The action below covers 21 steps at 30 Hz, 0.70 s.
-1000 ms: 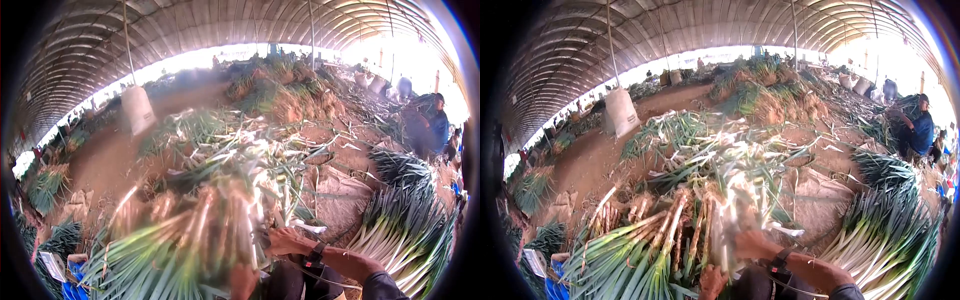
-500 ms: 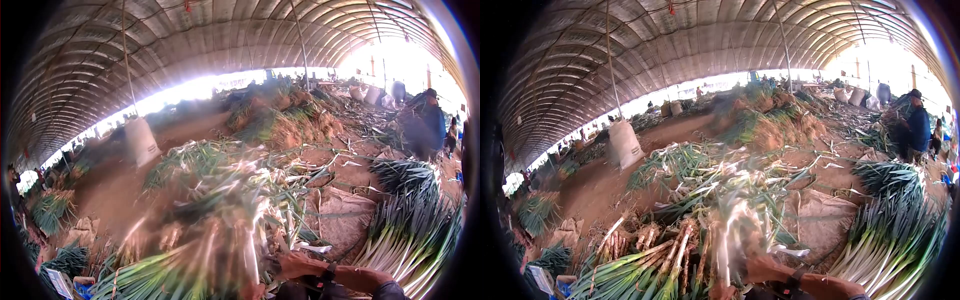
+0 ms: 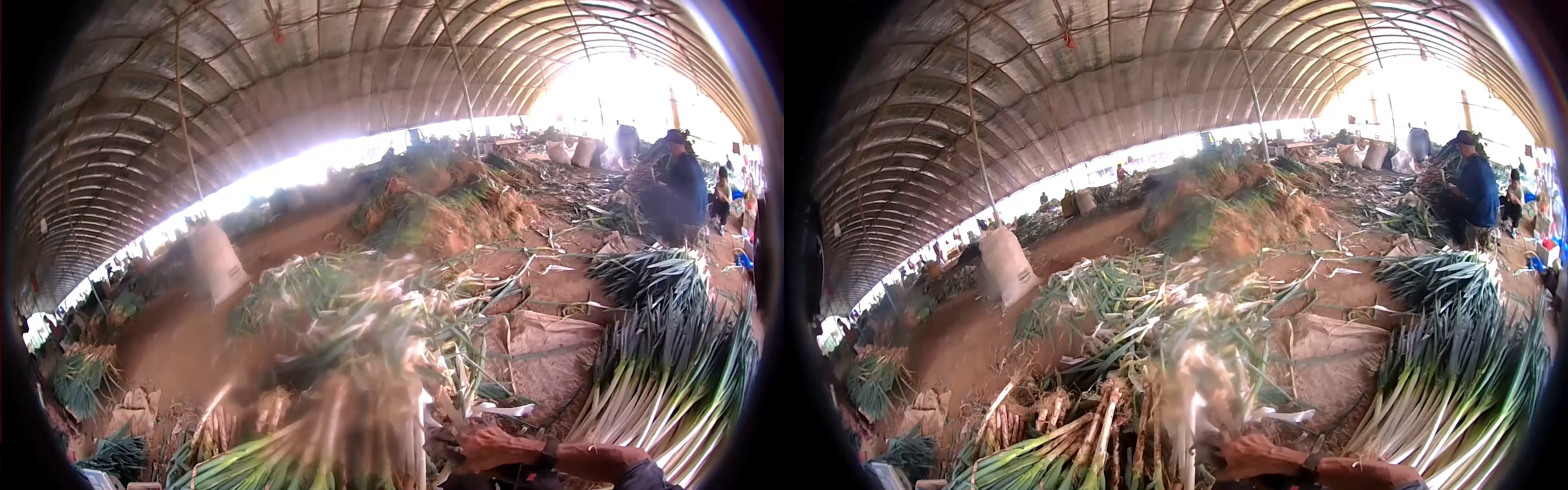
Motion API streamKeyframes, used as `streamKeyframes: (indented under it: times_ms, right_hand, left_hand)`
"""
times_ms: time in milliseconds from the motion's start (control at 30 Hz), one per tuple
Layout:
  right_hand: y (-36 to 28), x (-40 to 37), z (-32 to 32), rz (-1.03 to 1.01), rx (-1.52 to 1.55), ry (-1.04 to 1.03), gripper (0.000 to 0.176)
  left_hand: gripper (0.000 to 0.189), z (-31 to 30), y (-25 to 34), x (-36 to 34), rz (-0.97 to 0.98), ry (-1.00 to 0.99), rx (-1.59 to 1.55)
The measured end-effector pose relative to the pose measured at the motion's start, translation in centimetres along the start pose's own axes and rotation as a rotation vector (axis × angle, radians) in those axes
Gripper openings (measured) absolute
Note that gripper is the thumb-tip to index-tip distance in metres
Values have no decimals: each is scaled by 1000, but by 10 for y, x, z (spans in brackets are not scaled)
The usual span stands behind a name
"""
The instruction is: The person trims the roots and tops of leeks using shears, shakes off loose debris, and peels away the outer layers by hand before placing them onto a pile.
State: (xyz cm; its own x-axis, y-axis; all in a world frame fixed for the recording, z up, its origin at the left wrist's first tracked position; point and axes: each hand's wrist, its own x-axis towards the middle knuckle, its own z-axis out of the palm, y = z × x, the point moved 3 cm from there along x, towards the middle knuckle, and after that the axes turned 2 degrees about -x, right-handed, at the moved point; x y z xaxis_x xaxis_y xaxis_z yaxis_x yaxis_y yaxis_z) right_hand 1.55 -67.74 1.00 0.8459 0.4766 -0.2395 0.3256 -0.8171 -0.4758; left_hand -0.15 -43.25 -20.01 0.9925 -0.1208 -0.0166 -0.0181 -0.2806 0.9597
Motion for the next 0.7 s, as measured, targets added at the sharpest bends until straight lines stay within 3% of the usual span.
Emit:
streamKeyframes:
  times_ms: [133, 167, 233, 267, 300, 367, 500, 567, 667, 700]
  right_hand:
    - [-5, -5, 10, -169, 31, 185, 70]
    - [9, 5, 24, -22, -54, 95, 70]
    - [43, 29, 72, -473, -459, 282, 47]
    - [51, 31, 88, -699, -658, 375, 50]
    - [43, 28, 77, -487, -459, 209, 48]
    - [9, 9, 33, -55, -62, -130, 71]
    - [19, 20, 53, -40, -119, -133, 71]
    - [-3, 4, 27, -46, -16, -156, 74]
    - [-19, -1, 25, -148, -3, -114, 82]
    - [-32, -5, 16, -149, -7, -148, 76]
  left_hand:
    - [30, 0, 4, -3, -39, 3, 97]
    - [31, -1, 5, -5, -48, 4, 129]
    - [32, -1, 5, -9, -71, 8, 189]
    - [33, -2, 4, -12, -85, 12, 225]
    - [33, -4, 4, -15, -98, 15, 262]
    - [35, -7, 0, -23, -139, 24, 345]
    - [38, -22, -15, -58, -318, 43, 570]
    - [40, -36, -19, -83, -416, 63, 633]
    - [44, -52, 6, -99, -367, 198, 576]
    - [43, -52, 3, -98, -338, 223, 529]
